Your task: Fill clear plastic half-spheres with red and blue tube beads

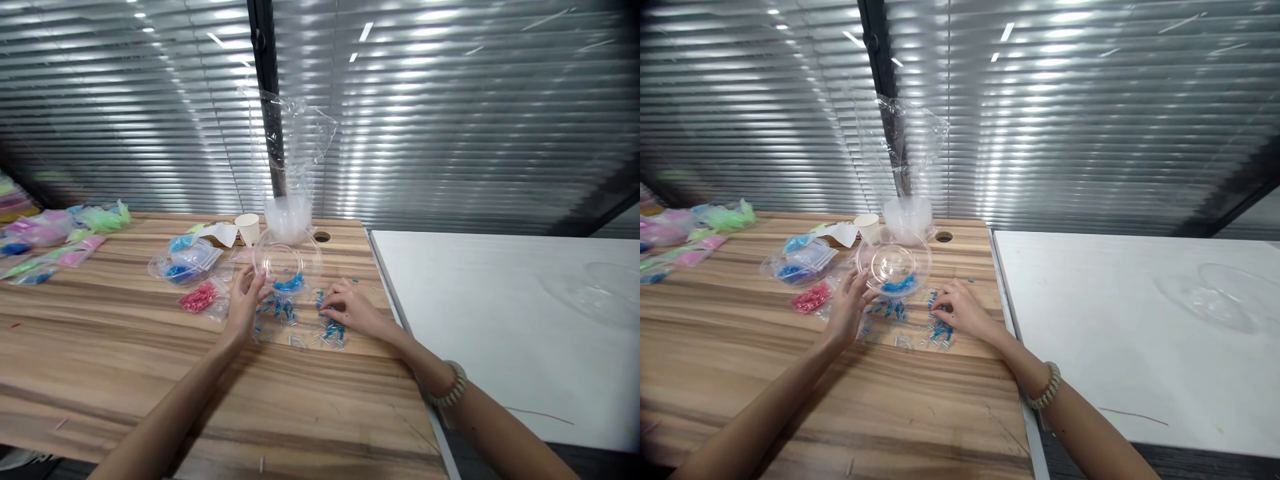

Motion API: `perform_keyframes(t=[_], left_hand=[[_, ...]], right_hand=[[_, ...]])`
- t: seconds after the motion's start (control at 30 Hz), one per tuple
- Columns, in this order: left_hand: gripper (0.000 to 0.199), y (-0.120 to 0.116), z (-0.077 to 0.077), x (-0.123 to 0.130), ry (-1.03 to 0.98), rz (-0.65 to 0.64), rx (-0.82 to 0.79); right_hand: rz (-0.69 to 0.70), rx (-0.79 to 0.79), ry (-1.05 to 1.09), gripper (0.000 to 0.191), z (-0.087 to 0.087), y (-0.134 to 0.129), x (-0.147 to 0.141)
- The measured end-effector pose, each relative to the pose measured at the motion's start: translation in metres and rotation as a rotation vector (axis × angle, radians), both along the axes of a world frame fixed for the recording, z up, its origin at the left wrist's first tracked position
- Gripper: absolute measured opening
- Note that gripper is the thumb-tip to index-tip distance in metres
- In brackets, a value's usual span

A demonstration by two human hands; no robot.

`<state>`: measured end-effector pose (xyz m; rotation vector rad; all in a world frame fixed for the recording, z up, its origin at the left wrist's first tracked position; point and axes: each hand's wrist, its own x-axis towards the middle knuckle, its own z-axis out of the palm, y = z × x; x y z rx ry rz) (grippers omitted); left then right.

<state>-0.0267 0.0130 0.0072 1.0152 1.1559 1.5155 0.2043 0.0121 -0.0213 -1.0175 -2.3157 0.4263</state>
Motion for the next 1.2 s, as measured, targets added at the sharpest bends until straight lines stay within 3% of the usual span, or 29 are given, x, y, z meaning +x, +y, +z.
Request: perform_keyframes(t=[0.73,1.03,1.2], left_hand=[[0.053,-0.001,-0.001,-0.001,0.119,-0.063,-0.016],[0.06,-0.004,0.002,0.001,0.184,-0.088,-0.033],[0.064,-0.007,0.005,0.003,0.234,-0.176,-0.082]], right_hand=[[0.075,-0.035,-0.007,0.011,-0.005,-0.002,-0.007],[-0.199,0.223,0.367,0.011,0.005,-0.001,-0.005],[-0.216,0.37,0.411,0.011,0.006,-0.004,-0.006]])
